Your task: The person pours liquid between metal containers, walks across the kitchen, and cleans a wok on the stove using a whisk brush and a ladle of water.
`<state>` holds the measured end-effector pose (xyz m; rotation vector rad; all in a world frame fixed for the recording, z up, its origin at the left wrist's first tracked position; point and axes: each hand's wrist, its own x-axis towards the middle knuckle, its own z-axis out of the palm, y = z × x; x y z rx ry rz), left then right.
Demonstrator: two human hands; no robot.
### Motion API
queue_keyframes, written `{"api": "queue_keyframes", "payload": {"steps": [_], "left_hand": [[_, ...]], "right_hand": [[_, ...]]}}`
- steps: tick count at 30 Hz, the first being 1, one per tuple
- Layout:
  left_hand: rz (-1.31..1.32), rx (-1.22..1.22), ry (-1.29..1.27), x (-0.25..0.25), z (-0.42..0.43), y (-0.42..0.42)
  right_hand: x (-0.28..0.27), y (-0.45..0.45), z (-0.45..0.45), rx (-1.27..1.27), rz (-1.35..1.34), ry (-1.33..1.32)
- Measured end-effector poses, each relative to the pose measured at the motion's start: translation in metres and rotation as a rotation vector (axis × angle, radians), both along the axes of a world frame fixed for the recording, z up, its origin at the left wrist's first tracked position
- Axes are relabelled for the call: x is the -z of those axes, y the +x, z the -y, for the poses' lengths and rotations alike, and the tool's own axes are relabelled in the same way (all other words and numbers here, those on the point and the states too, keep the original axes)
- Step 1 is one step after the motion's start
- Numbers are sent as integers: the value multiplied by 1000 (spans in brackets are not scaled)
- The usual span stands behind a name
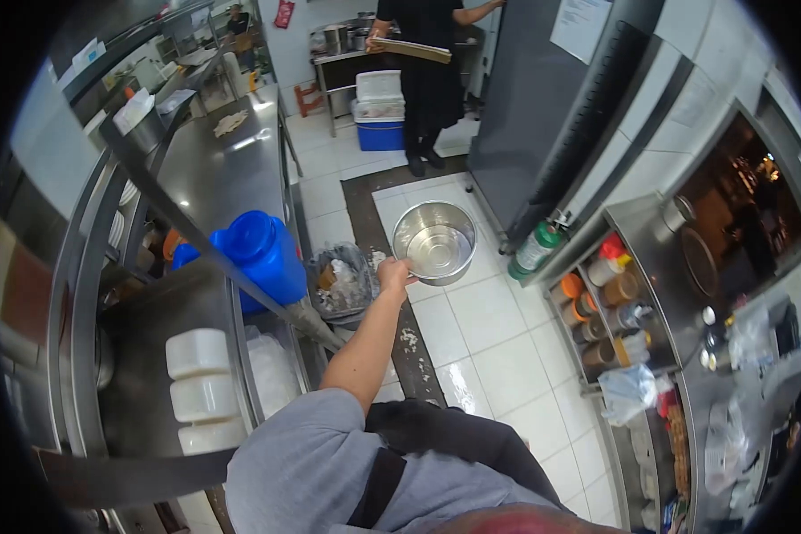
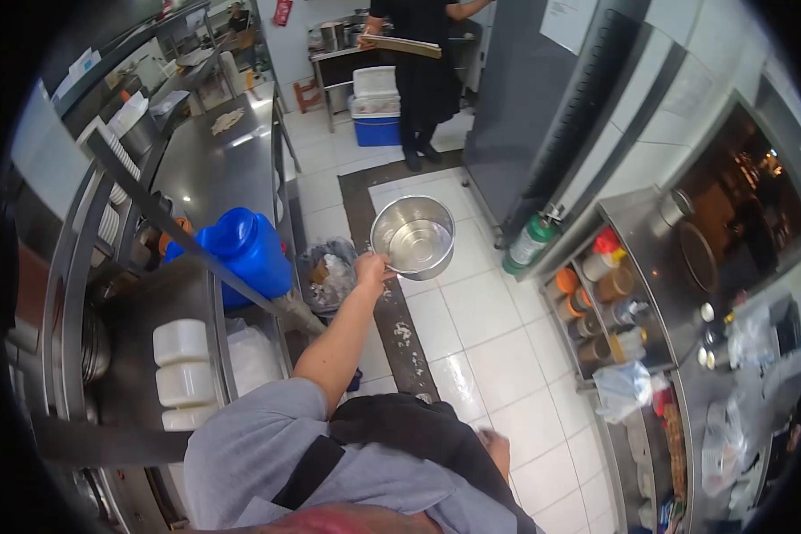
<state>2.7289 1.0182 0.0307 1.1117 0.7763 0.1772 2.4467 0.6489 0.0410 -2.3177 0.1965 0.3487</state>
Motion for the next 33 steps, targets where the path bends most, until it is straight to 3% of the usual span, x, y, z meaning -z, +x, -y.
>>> {"api": "queue_keyframes", "payload": {"steps": [1, 2, 3, 8, 10, 13, 15, 16, 17, 18, 19, 20, 22, 24, 27, 28, 29, 33], "left_hand": [[-7, -17, 13, 5, -8, 14], [-3, -3, 6, 13, -16, 28], [2, 12, 1, 19, -25, 41], [-153, -124, 265, 15, -55, 62], [-227, -233, 266, 44, -76, 70], [-239, -232, 154, 45, -88, 68], [-338, -321, 141, 47, -93, 67], [-339, -345, 135, 54, -98, 67], [-336, -387, 103, 63, -103, 68], [-329, -427, 69, 69, -109, 73], [-325, -446, 58, 71, -115, 78], [-338, -481, 58, 67, -120, 84], [-349, -536, 47, 72, -136, 109], [-286, -638, 36, 79, -151, 130], [-277, -651, 22, 83, -189, 185], [-328, -651, -2, 87, -202, 200], [-324, -634, -18, 94, -217, 216], [-262, -597, -1, 79, -263, 296]], "right_hand": [[41, -10, 32, -53, -32, -105], [140, -40, 87, 21, -126, -271], [172, -46, 124, 27, -221, -382], [206, 28, 223, -38, -392, -659], [219, 90, 239, -95, -332, -702], [264, 210, 254, -229, -68, -721], [259, 344, 219, -110, -99, -524], [183, 408, 161, -274, -79, -646], [210, 471, 153, -371, -21, -685], [204, 522, 130, -346, 343, -492], [168, 573, 88, -160, 7, -358], [121, 609, 46, -209, 92, -317], [94, 673, -10, -224, 281, -99], [39, 706, -66, -344, 341, -215], [33, 742, -96, -369, 303, -259], [46, 750, -96, -382, 250, -352], [65, 760, -92, -344, 108, -261], [94, 765, -74, -484, 236, -563]]}}
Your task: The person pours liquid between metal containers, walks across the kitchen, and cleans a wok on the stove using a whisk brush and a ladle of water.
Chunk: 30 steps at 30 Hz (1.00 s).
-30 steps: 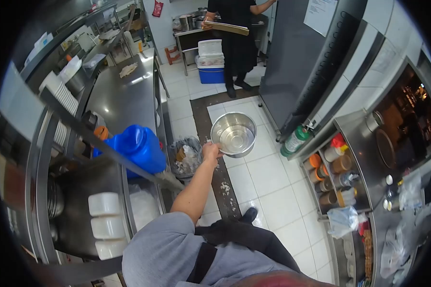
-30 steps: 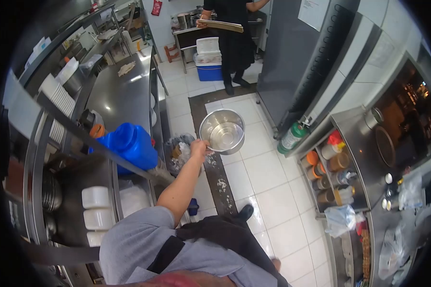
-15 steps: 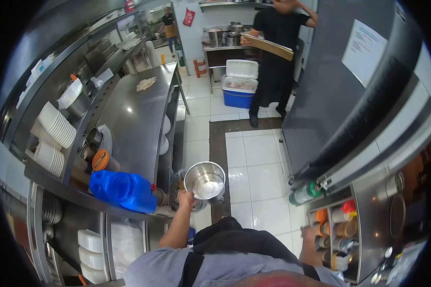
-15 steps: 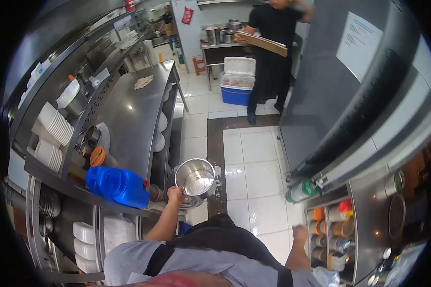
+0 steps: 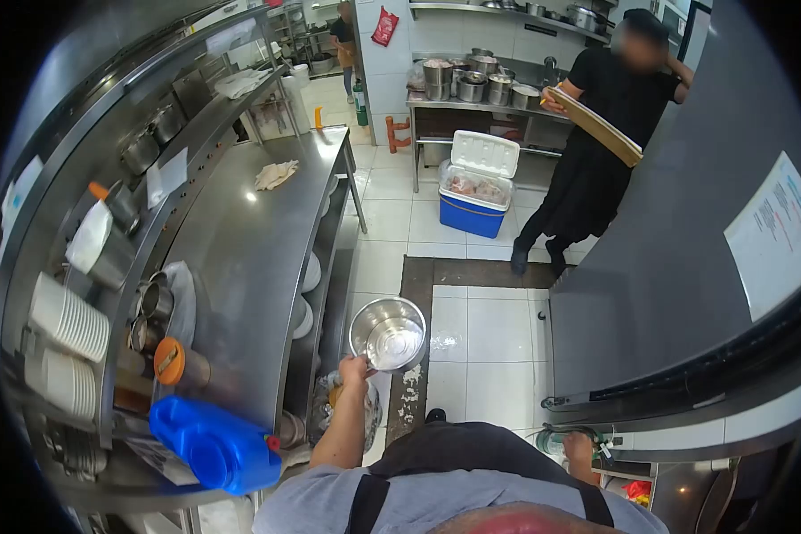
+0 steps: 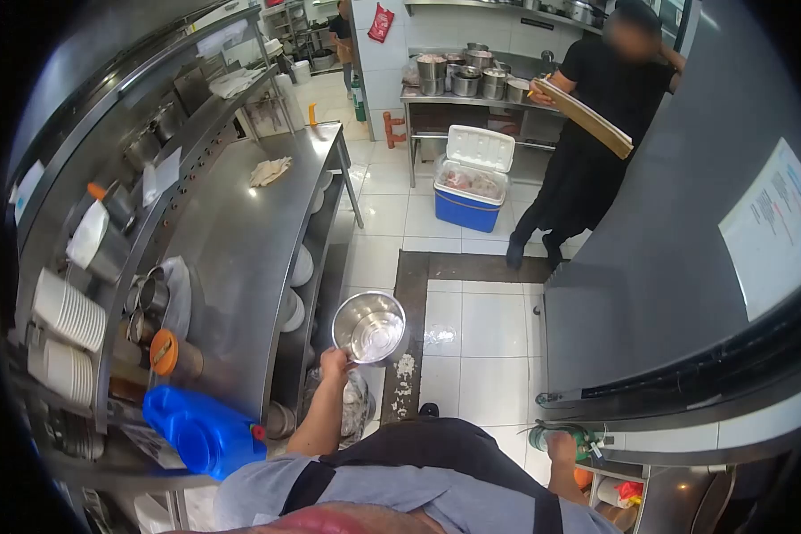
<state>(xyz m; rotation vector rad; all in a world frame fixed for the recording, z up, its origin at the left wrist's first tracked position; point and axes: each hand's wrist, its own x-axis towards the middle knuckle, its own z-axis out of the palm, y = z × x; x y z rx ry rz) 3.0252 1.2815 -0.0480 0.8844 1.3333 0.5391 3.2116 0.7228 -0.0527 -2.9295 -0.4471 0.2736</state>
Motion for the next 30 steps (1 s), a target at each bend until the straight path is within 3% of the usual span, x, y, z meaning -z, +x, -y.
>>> {"api": "queue_keyframes", "payload": {"steps": [2, 4, 8, 12, 16, 18, 19, 21, 22, 24, 28, 30], "left_hand": [[60, -46, 35, -9, -18, 48], [86, -63, 66, -20, -42, 95], [125, 84, 94, -32, -88, 180], [85, 85, 121, -32, -131, 241], [-28, 36, 101, -36, -164, 273], [-38, -39, 66, -22, -182, 280], [-57, -48, 66, -17, -187, 280], [-134, -159, 92, -8, -197, 282], [-105, -160, 31, -15, -200, 285], [-122, -231, 3, -13, -208, 294], [-191, -293, -24, 22, -252, 313], [-237, -299, -52, 19, -279, 334]], "right_hand": [[42, 11, 34, 41, -143, -205], [46, 19, 51, 84, -219, -113], [80, 50, 52, 179, -123, -329], [113, 148, -3, 27, -227, -303], [115, 278, -102, -360, -160, -304], [55, 342, -190, 141, -340, -4], [130, 396, -188, -132, -193, -95], [107, 480, -247, -290, -53, -97], [60, 506, -289, -34, -160, 152], [27, 558, -346, -129, 26, 348], [-43, 609, -446, -117, -47, 322], [-38, 622, -470, -86, -91, 282]]}}
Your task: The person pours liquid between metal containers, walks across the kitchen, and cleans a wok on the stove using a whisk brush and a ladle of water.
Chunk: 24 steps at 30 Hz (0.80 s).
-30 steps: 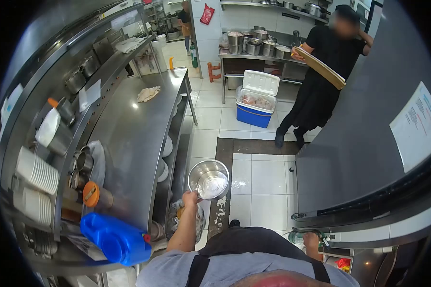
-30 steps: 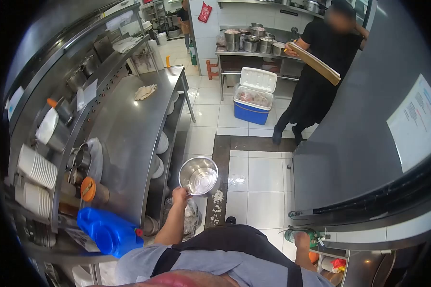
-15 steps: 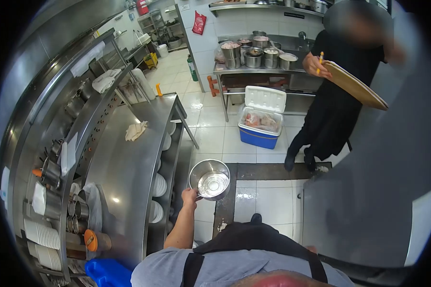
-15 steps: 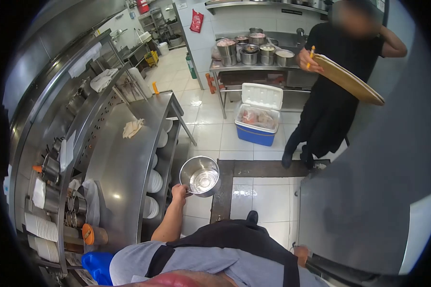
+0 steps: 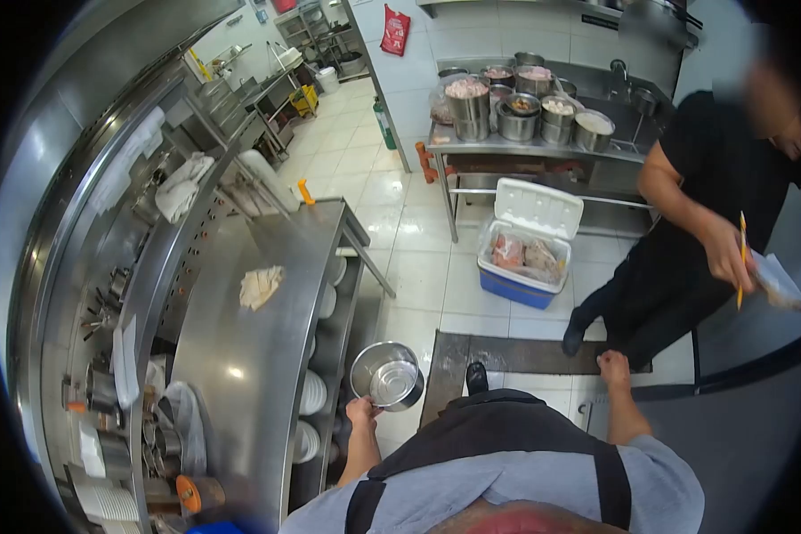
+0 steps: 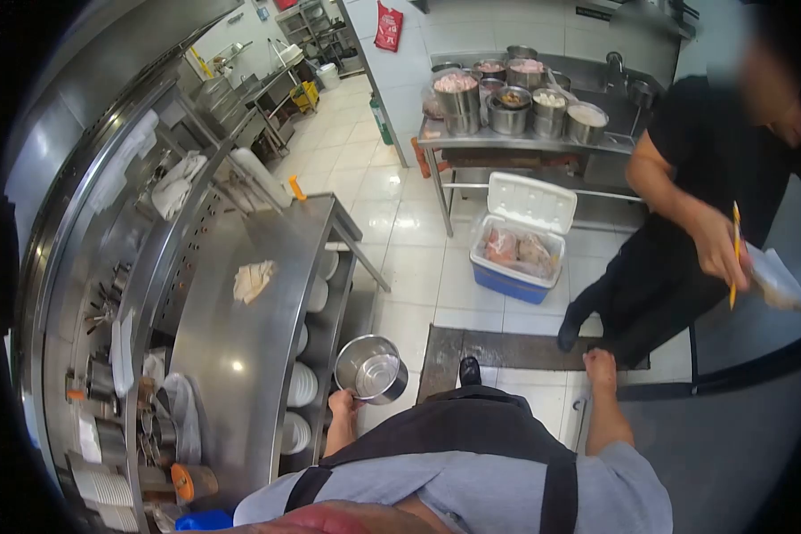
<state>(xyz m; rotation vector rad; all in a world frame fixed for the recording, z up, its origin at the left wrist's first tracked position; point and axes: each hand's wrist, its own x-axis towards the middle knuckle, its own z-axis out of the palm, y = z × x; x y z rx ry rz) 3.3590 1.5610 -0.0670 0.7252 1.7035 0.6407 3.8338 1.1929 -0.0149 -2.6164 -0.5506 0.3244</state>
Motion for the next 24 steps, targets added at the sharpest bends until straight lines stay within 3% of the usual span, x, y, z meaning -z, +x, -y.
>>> {"api": "queue_keyframes", "payload": {"steps": [5, 7, 8, 11, 12, 18, 24], "left_hand": [[-15, 113, 67, -22, -82, 98], [-41, 268, 137, -2, -128, 138], [-13, 281, 140, -3, -146, 167], [39, 465, 167, -44, -180, 268], [103, 543, 174, -53, -190, 299], [343, 839, 134, -110, -206, 476], [390, 1054, 108, -119, -198, 611]], "right_hand": [[55, 35, -20, 46, -150, -142], [111, 48, 6, -235, 38, -268], [45, 34, -21, -193, -12, -402], [85, 52, -12, -77, 39, -285], [52, 47, -32, 102, -123, -207], [69, 49, -64, 140, -315, -381], [109, 78, -77, 273, -445, -278]]}}
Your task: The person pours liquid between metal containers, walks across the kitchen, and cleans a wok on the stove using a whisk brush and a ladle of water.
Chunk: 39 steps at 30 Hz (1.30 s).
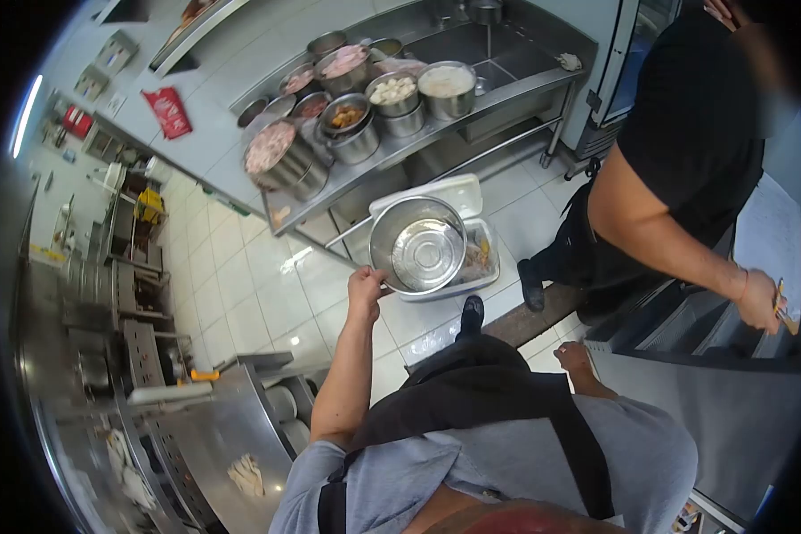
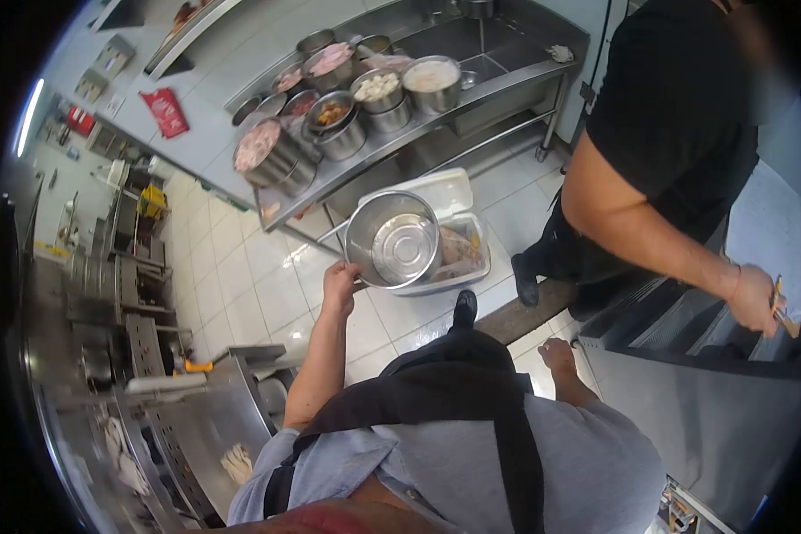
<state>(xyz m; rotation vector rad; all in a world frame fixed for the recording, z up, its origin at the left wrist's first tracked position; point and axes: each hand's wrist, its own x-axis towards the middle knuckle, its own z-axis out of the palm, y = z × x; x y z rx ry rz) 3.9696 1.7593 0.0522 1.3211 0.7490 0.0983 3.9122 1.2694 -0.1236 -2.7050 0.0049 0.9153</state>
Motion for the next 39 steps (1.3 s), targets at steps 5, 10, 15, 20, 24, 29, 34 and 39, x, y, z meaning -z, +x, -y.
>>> {"api": "queue_keyframes", "payload": {"steps": [5, 10, 15, 20, 24, 29, 34, 39], "left_hand": [[-134, 124, -9, 24, -1, 92], [-226, 209, -95, 38, 5, 167], [-117, 372, -192, 56, 50, 281], [127, 448, -412, 25, 126, 390], [230, 417, -432, 41, 175, 507], [322, 81, -369, 60, 199, 672], [124, -65, -238, 120, 169, 763], [-82, -423, -173, 139, 175, 789]], "right_hand": [[0, 54, -18, 157, -27, -2], [-26, 97, -32, 434, -105, 163], [-82, 76, -57, 765, 99, 283], [-41, -11, -28, 649, 31, 105], [-88, 5, -30, 870, 64, 221], [-80, -20, -5, 427, 104, -78], [-109, -8, -10, 696, -269, -142], [-113, 17, -14, 746, -242, -134]]}}
